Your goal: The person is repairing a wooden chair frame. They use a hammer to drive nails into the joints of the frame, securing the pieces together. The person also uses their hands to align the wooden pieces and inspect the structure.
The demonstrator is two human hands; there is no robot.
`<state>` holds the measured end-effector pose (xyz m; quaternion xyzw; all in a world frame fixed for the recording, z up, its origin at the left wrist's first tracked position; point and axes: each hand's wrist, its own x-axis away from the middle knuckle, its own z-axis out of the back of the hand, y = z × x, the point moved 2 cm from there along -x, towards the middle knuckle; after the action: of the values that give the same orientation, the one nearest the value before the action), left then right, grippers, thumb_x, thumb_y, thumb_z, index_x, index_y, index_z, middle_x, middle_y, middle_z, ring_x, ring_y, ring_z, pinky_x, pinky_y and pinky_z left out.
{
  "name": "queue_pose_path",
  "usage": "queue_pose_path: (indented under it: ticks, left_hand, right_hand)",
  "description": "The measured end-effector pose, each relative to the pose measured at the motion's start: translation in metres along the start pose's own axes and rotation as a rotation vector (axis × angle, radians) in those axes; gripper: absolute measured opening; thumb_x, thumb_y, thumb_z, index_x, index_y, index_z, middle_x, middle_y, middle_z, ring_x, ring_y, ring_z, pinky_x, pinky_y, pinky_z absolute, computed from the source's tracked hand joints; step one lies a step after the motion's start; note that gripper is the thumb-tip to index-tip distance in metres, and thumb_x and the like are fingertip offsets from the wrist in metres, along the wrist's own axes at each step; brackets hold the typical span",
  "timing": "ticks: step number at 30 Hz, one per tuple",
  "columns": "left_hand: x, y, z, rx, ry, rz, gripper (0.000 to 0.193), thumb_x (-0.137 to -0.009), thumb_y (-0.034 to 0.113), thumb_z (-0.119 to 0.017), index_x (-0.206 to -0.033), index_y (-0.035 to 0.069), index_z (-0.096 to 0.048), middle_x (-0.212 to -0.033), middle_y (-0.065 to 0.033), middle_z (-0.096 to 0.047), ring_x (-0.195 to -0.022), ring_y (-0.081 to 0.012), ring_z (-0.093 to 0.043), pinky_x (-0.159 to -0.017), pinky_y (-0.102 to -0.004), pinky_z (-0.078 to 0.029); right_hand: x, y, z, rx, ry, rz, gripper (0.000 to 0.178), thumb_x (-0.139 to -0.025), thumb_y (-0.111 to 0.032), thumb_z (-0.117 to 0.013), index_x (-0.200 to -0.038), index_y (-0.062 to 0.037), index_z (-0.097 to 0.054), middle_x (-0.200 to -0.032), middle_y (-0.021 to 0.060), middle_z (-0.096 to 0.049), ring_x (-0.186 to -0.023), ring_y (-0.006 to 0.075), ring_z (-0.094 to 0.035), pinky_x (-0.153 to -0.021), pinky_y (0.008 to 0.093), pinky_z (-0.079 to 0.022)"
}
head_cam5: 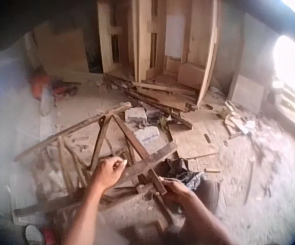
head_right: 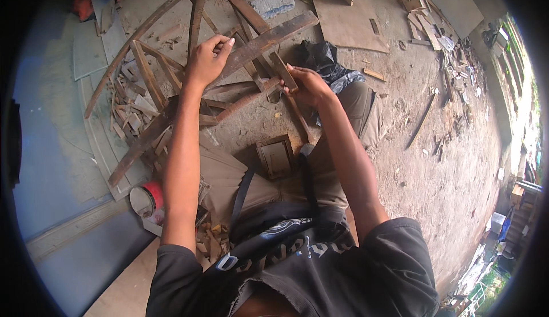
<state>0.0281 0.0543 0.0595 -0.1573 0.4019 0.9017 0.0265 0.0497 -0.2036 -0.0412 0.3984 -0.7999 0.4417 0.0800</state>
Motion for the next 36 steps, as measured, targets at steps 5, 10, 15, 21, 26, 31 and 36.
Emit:
queue_pose_path:
  ticks: [5,10,15,21,26,31,36]
  left_hand:
    - [-0.003,-0.001,0.035,0.135,0.335,-0.314,0.016,-0.089,0.017,-0.063,-0.095,0.003,-0.067,-0.097,-0.0114,-0.068,-0.094,-0.0289,-0.064,-0.082,-0.0368,-0.049]
    - [0.007,-0.079,0.124,-0.308,0.71,0.139,0.033,-0.088,0.02,-0.065,-0.114,0.001,-0.06,-0.117,-0.0197,-0.058,-0.112,-0.0352,-0.054,-0.099,-0.0408,-0.04]
    - [0.021,-0.154,0.123,0.412,0.446,0.811,0.058,-0.099,0.043,-0.045,-0.131,-0.005,-0.039,-0.109,-0.0259,-0.062,-0.086,-0.0321,-0.068,-0.065,-0.0391,-0.055]
    - [0.019,-0.13,0.126,0.234,0.503,0.715,0.05,-0.1,0.039,-0.043,-0.112,-0.007,-0.056,-0.078,-0.0163,-0.068,-0.05,-0.0204,-0.063,-0.046,-0.0328,-0.049]
    - [0.023,-0.148,0.131,-0.017,0.67,0.603,0.046,-0.094,0.037,-0.058,-0.105,-0.007,-0.064,-0.087,-0.0169,-0.07,-0.072,-0.0263,-0.068,-0.068,-0.0359,-0.051]
    - [0.035,-0.137,0.136,-0.012,0.733,0.603,0.05,-0.09,0.038,-0.063,-0.117,-0.005,-0.061,-0.108,-0.0246,-0.066,-0.105,-0.0348,-0.062,-0.092,-0.0392,-0.045]
    - [0.024,-0.126,0.131,0.059,0.724,0.577,0.046,-0.084,0.029,-0.071,-0.114,-0.004,-0.06,-0.104,-0.0203,-0.067,-0.094,-0.0308,-0.065,-0.085,-0.0391,-0.048]
  right_hand:
    - [0.073,0.011,-0.051,-0.03,-0.074,0.082,0.034,-0.101,-0.024,-0.048,-0.131,-0.0075,-0.051,-0.096,0.0022,-0.056,-0.072,0.0116,-0.053,-0.052,0.02,-0.042]
    - [0.105,-0.009,-0.121,0.205,-0.057,0.243,0.042,-0.096,-0.029,-0.06,-0.124,0.0007,-0.054,-0.095,0.0028,-0.057,-0.076,0.0097,-0.054,-0.065,0.0232,-0.044]
    - [0.03,-0.049,-0.215,0.442,-0.141,0.447,0.045,-0.1,-0.035,-0.05,-0.122,0.0035,-0.057,-0.105,0.0076,-0.063,-0.087,0.0136,-0.057,-0.08,0.0297,-0.045]
    - [-0.17,-0.03,-0.3,0.202,0.086,0.205,0.062,-0.092,-0.059,-0.053,-0.095,0.0033,-0.054,-0.076,0.0099,-0.058,-0.058,0.0196,-0.055,-0.051,0.0358,-0.049]
    - [-0.247,0.012,-0.325,0.198,0.221,0.1,0.043,-0.092,-0.039,-0.061,-0.098,0.0032,-0.059,-0.086,0.0144,-0.066,-0.074,0.0234,-0.065,-0.061,0.0372,-0.052]
    - [-0.244,0.055,-0.331,0.258,0.065,0.014,0.045,-0.088,-0.037,-0.068,-0.105,0.0041,-0.06,-0.093,0.0138,-0.066,-0.077,0.0218,-0.065,-0.063,0.0361,-0.052]
    - [-0.26,0.047,-0.324,0.197,0.052,0.032,0.041,-0.084,-0.032,-0.074,-0.098,0.0055,-0.066,-0.093,0.0132,-0.066,-0.074,0.0204,-0.064,-0.065,0.0332,-0.051]
